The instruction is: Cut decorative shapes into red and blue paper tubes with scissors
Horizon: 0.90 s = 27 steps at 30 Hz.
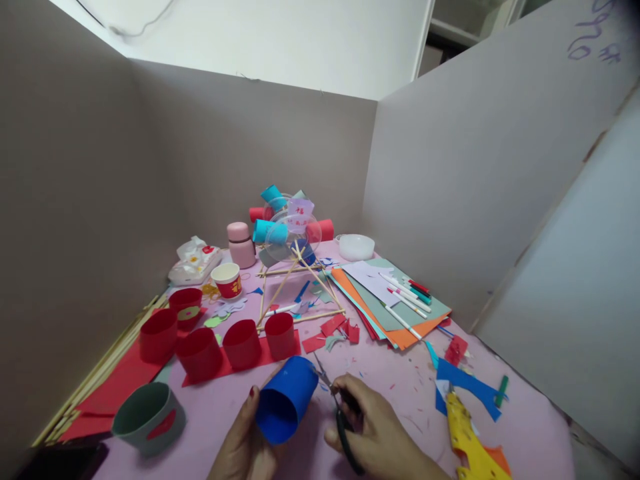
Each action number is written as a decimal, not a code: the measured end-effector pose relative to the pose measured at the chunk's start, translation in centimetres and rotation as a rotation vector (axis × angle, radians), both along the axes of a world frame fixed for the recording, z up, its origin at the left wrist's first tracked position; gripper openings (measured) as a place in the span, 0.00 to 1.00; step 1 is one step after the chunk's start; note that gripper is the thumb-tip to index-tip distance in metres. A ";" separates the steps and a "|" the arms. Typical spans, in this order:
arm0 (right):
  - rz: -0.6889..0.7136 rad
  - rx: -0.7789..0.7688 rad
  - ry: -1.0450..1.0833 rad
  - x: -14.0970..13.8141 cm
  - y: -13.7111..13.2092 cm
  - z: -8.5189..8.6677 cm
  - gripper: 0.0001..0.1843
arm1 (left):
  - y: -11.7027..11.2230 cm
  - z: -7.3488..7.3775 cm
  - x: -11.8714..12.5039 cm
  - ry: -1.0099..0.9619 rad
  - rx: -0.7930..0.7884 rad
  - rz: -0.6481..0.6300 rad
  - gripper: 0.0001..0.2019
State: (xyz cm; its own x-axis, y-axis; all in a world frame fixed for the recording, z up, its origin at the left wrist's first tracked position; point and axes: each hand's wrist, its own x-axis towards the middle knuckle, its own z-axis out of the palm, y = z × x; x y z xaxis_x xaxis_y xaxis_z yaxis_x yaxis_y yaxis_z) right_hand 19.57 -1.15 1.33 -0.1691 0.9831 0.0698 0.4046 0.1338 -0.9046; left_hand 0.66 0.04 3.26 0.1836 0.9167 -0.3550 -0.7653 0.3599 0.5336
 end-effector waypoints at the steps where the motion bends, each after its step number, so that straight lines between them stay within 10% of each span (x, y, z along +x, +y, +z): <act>1: 0.009 0.013 -0.020 0.0 0.0 0.0 0.19 | 0.0 -0.1 -0.1 -0.003 -0.006 -0.008 0.32; 27: 0.066 -0.034 0.177 0.4 0.2 -0.4 0.14 | -0.1 -1.2 -0.9 -0.082 -0.076 -0.059 0.37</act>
State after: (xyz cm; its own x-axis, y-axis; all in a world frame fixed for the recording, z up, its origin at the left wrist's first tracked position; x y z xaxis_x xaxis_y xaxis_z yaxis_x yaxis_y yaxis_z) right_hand 19.97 -0.92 0.96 -0.2211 0.9727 0.0710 0.2303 0.1228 -0.9653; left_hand -0.26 -0.07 2.05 0.2675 0.8743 -0.4051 -0.7814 0.4428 0.4397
